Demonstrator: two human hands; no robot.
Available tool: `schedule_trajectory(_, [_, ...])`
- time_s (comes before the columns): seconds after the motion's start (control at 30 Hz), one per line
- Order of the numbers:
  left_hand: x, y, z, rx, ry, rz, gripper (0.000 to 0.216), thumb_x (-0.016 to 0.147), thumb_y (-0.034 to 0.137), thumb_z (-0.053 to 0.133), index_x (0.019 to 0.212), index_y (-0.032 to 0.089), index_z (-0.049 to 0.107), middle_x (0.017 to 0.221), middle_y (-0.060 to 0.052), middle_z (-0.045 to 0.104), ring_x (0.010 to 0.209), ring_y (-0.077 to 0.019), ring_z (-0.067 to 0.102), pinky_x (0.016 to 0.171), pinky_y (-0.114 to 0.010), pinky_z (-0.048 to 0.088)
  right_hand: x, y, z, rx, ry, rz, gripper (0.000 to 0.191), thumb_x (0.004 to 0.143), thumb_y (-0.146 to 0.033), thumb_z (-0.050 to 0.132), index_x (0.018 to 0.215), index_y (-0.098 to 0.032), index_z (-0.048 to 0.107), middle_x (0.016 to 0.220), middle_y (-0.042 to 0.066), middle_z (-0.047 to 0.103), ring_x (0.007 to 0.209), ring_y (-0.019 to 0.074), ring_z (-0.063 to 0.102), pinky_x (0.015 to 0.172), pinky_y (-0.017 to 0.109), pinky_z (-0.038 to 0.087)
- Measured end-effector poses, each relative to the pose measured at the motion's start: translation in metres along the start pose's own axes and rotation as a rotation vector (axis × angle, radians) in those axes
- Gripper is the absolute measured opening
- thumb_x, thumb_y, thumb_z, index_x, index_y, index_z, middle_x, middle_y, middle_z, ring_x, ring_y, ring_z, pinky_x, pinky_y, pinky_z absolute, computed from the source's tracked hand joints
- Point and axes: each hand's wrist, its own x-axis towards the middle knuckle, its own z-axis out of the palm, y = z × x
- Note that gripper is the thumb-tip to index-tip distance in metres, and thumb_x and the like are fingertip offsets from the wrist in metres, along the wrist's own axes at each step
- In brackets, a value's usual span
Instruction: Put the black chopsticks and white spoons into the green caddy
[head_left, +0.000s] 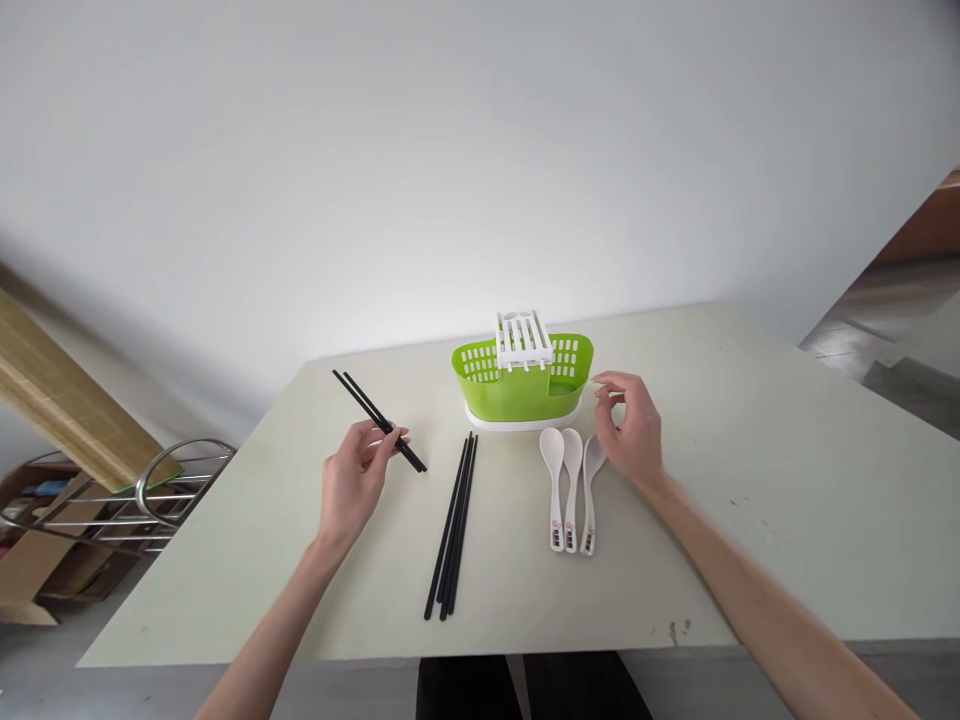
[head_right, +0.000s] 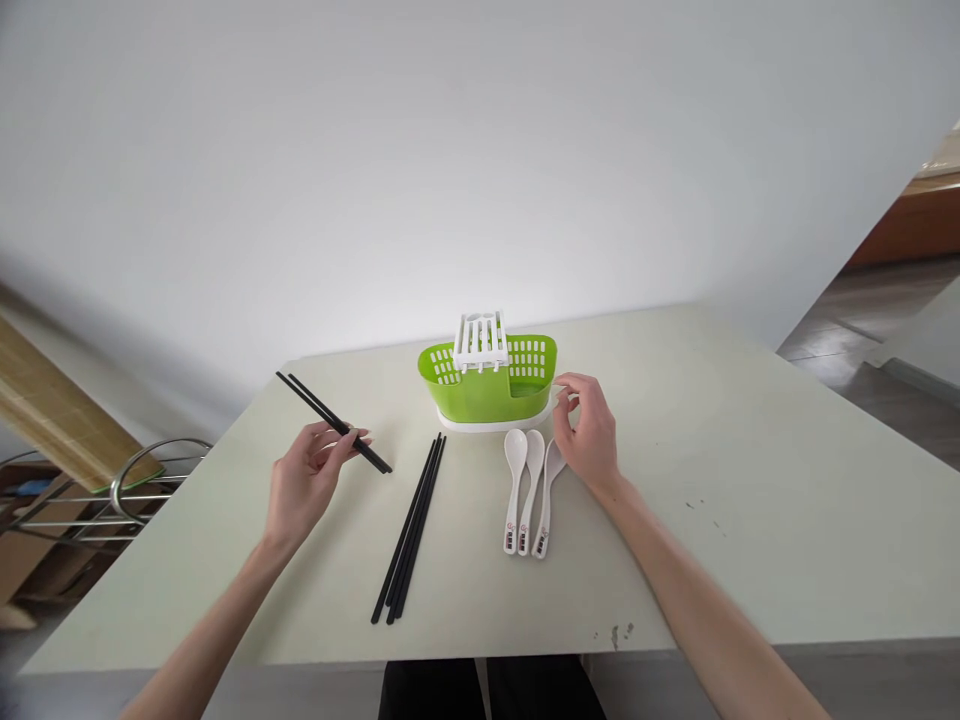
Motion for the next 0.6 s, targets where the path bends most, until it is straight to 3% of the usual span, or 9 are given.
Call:
schedule_trajectory(0.3, [-0.005,-0.011,0.004,-0.037,0.004,-0.022,0.036,0.096,0.058,0.065,0.109,0.024,0.062,0.108,-0.007,0.082,0.102,-0.0289,0.08,0.088,-0.041,0.064,-0.003,-0.013,0.002,0.03,-0.025,-0.049,0.023,0.105,-0.024,0.044,0.122,-0.029,0.059,0.117,0.011,0.068,0.097,0.0248,0.069,0.08,0.044,0.062])
schedule_trajectory(0.47, [-0.001,0.016,0.012,-0.293,0.049,-0.08,0.041,0.093,0.058,0.07,0.107,0.021,0.06,0.11,-0.011,0.081,0.107,-0.0288,0.078,0.102,-0.049,0.062,-0.006,-0.024,0.003,0.071,-0.082,-0.1,0.018,0.102,-0.022,0.049,0.112,-0.029,0.063,0.105,0.008,0.072,0.093,0.025,0.071,0.08,0.043,0.061])
schedule_trajectory(0.6, [0.002,0.047,0.036,-0.506,-0.008,-0.126,0.045,0.09,0.058,0.074,0.107,0.019,0.06,0.113,-0.013,0.08,0.106,-0.0303,0.079,0.103,-0.054,0.061,-0.007,-0.034,0.0,0.198,-0.218,-0.056,0.014,0.1,-0.025,0.054,0.097,-0.028,0.067,0.084,0.003,0.073,0.076,0.0221,0.068,0.071,0.038,0.058])
